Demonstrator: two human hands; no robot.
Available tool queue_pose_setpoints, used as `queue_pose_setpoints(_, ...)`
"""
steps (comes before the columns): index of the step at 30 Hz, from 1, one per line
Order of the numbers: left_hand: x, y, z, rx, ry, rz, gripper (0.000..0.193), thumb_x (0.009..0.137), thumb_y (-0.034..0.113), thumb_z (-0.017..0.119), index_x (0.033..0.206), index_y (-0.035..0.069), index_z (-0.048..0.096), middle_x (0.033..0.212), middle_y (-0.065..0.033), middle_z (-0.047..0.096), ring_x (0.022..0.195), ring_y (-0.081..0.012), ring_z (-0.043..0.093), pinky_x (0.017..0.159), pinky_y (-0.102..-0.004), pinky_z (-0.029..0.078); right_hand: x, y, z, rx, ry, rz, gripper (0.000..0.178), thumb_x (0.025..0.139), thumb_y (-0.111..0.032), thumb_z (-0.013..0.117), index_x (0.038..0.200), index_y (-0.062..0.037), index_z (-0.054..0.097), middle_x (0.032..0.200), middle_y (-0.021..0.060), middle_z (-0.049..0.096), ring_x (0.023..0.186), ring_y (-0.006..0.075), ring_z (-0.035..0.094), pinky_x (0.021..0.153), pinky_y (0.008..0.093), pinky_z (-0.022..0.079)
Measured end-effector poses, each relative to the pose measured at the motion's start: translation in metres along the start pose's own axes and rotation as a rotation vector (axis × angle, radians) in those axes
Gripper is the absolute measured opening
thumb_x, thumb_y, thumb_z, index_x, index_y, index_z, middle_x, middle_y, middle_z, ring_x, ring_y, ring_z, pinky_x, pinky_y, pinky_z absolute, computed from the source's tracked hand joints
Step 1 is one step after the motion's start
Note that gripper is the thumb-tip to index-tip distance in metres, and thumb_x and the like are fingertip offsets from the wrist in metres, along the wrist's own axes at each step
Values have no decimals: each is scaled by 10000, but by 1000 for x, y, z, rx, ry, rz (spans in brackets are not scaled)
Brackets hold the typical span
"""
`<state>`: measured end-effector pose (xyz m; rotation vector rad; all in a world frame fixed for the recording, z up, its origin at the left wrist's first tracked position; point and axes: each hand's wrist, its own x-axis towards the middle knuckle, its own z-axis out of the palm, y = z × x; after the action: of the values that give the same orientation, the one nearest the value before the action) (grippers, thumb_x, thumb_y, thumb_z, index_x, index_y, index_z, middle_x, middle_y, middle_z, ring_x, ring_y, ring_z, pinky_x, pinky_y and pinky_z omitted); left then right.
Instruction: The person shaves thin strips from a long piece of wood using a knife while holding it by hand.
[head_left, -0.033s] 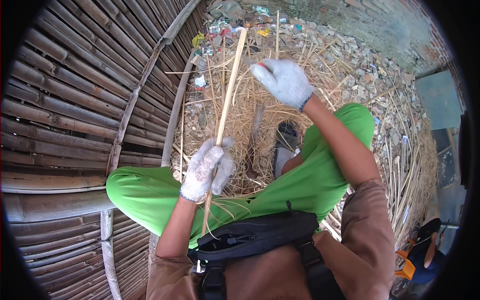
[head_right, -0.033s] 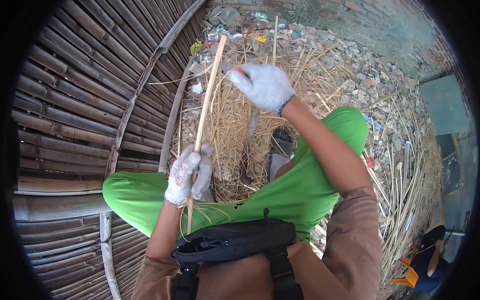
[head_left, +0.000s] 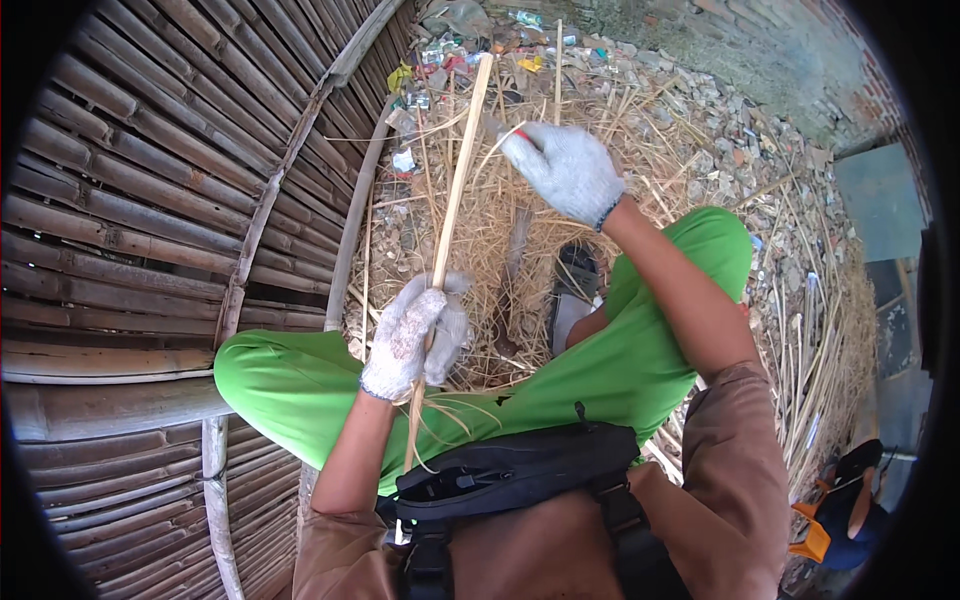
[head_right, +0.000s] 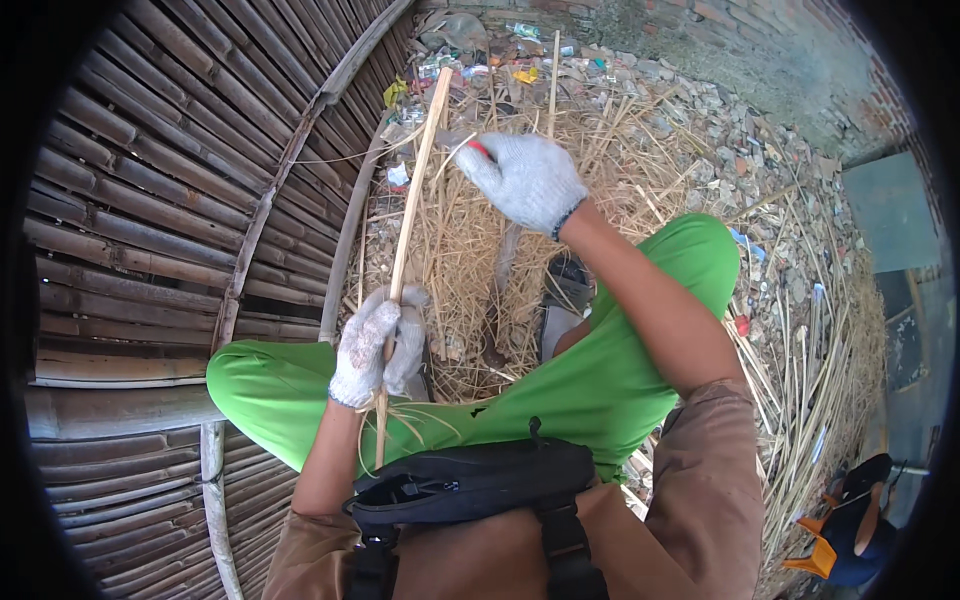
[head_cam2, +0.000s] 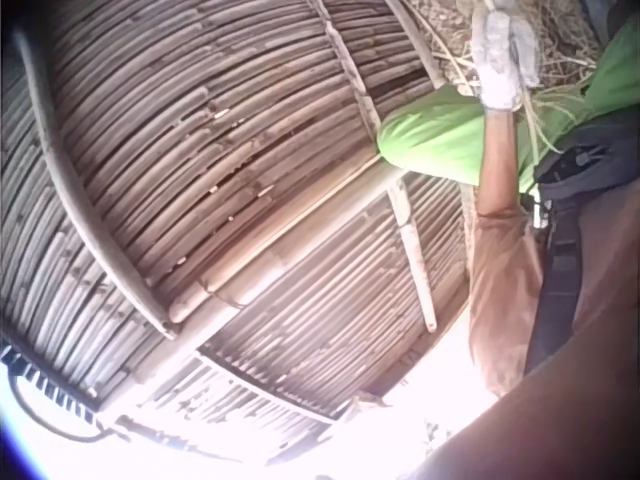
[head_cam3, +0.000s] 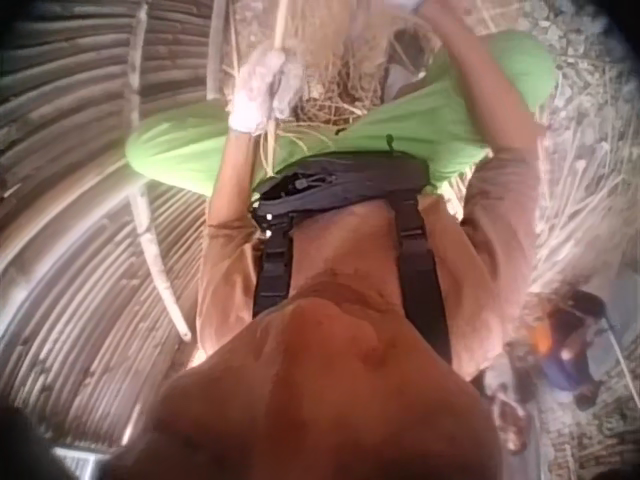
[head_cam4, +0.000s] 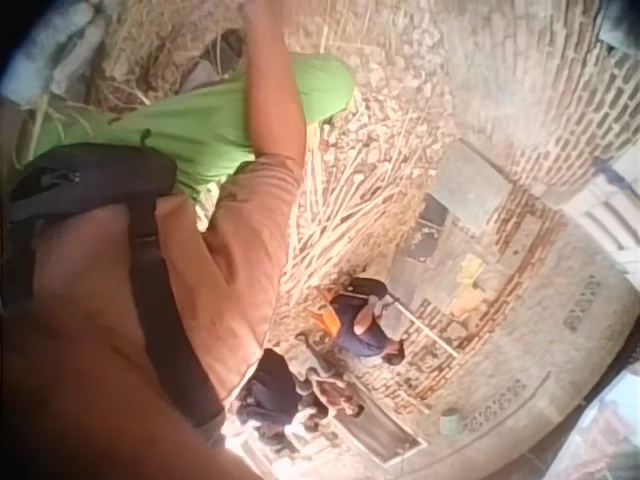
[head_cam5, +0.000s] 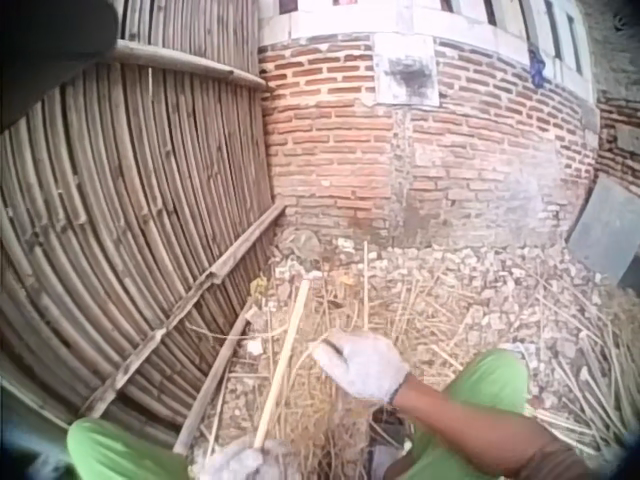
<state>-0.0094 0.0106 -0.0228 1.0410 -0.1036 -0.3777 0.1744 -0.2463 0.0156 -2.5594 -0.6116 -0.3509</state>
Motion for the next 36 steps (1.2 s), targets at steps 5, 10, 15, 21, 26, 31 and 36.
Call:
queue_pose_setpoints(5,-1,1,1,69,155,-20,428,1122,292,572,1325,-84,596,681,-60,593,442,-130,496,417,-260,423,-2,-10,5,105,32,84,566,1074,-627,502,1040,-127,765,931,217,765,918,445,745,816,573,582)
queue_pose_setpoints(10,0,9,2,121,131,-29,418,1139,300,524,1266,-87,623,606,-48,553,421,-137,475,543,-300,514,-21,-41,15,126,-220,-53,547,1060,-617,534,957,-120,740,835,201,744,808,445,740,738,577,579)
queue_pose_setpoints(15,1,4,-4,127,148,-34,415,1144,310,515,1242,-77,624,593,-43,547,412,-133,464,524,-298,501,-46,-61,22,44,-283,-273,459,1059,-529,597,912,-111,717,715,192,689,682,428,709,638,559,553)
queue_pose_setpoints(21,-5,4,6,138,171,-59,381,1148,302,526,1204,-62,626,599,-38,548,413,-113,455,404,-252,379,-16,-37,1,-27,-225,-132,560,1074,-602,515,901,-112,722,752,196,707,735,408,734,676,559,578)
queue_pose_setpoints(26,-7,-2,12,246,155,-79,365,1157,298,515,1177,-45,639,615,-30,554,411,-100,451,392,-252,355,6,-4,-18,-105,-99,-79,687,1089,-684,403,874,-135,756,745,189,729,718,387,747,671,535,609)
queue_pose_setpoints(31,2,5,9,283,188,-79,348,1155,294,512,1194,-25,645,626,-21,553,409,-98,453,399,-242,378,-33,-44,11,8,-214,-248,568,1066,-631,499,922,-159,781,729,172,722,657,395,729,615,543,580)
queue_pose_setpoints(36,2,10,10,326,237,-132,335,1153,280,504,1186,-23,644,639,-11,546,410,-96,452,440,-250,449,-33,-49,16,29,-290,-228,543,1043,-627,551,915,-140,755,769,182,732,730,404,744,656,562,580)
